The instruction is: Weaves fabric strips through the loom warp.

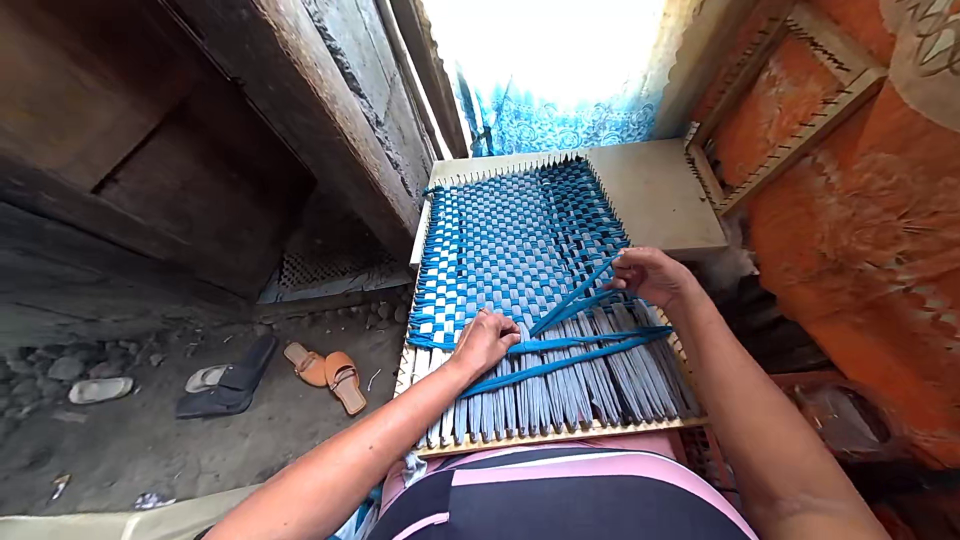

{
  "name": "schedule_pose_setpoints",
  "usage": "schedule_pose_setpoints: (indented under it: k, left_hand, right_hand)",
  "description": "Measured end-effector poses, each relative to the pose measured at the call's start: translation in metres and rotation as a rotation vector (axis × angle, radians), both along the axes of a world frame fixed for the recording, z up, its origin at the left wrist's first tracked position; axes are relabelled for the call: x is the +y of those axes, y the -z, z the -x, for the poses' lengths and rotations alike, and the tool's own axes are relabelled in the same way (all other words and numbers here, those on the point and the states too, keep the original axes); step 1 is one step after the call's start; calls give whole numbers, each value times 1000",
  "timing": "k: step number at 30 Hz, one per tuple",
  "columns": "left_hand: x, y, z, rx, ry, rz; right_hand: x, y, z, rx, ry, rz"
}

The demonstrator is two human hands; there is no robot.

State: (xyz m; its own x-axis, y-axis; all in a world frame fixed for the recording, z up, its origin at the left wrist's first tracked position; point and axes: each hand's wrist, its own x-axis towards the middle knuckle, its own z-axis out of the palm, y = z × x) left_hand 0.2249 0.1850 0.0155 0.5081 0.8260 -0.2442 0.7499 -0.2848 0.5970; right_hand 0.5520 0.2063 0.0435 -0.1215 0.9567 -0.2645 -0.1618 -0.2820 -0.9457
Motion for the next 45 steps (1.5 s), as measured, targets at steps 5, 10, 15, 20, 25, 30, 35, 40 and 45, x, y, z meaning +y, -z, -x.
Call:
schedule_pose_setpoints:
  k: [5, 10, 15, 20, 25, 30, 35, 40, 45]
  left_hand:
    - [20, -12, -1, 83, 138, -17]
    - [51, 13, 8, -131, 45, 188]
    - [63, 16, 37, -447, 134, 351]
    - [39, 20, 19, -193, 198, -100]
    - [38, 37, 18, -286, 167, -289]
    - [61, 12, 55, -410, 55, 149]
    - [2, -2, 60, -83, 252, -116]
    - [-51, -13, 65, 24, 324, -278]
    - [-33, -27, 45, -184, 132, -378]
  right_hand:
    - [-1, 9, 4, 4, 131, 102]
    - [-4, 8, 1, -98, 316, -5]
    - [-7, 11, -1, -98, 322, 20]
    - [-5, 10, 2, -83, 345, 43]
    - [-5, 8, 1, -79, 507, -44]
    - [-15, 12, -4, -31, 442, -10]
    - [-19, 8, -16, -165, 305, 24]
    - [-25, -9, -22, -97, 146, 18]
    - [-37, -37, -8, -77, 124, -66]
